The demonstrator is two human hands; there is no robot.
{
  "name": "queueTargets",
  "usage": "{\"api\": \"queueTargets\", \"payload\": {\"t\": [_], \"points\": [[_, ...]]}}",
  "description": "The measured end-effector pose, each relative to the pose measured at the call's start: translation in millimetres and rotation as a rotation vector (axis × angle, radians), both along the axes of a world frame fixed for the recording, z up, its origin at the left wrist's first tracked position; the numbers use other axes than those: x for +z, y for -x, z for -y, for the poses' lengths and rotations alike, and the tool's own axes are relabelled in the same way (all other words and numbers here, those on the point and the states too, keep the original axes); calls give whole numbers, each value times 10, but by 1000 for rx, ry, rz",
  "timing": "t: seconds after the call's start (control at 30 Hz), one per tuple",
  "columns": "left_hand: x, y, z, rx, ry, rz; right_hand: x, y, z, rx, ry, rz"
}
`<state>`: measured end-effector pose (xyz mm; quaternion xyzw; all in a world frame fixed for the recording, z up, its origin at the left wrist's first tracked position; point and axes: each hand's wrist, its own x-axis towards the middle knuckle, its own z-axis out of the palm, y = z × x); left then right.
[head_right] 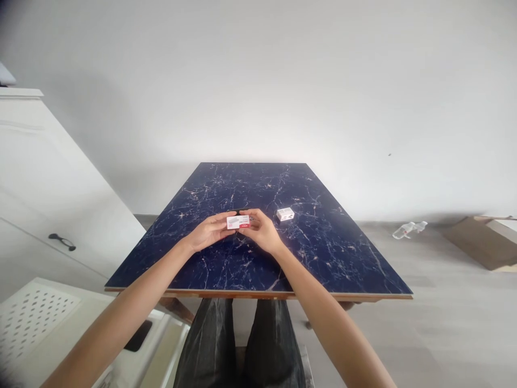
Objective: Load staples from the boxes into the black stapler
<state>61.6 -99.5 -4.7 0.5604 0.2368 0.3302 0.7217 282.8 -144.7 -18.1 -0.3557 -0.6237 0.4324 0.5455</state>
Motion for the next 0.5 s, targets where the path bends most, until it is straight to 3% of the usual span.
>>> {"api": "queueTargets", "payload": {"t": [0.3,0.5], "points": [[-8,30,-9,41,29,-66,-40,-13,-31,9,-5,52],[-14,-30,0,147,30,-91,-100,-35,-69,17,24,58]]}}
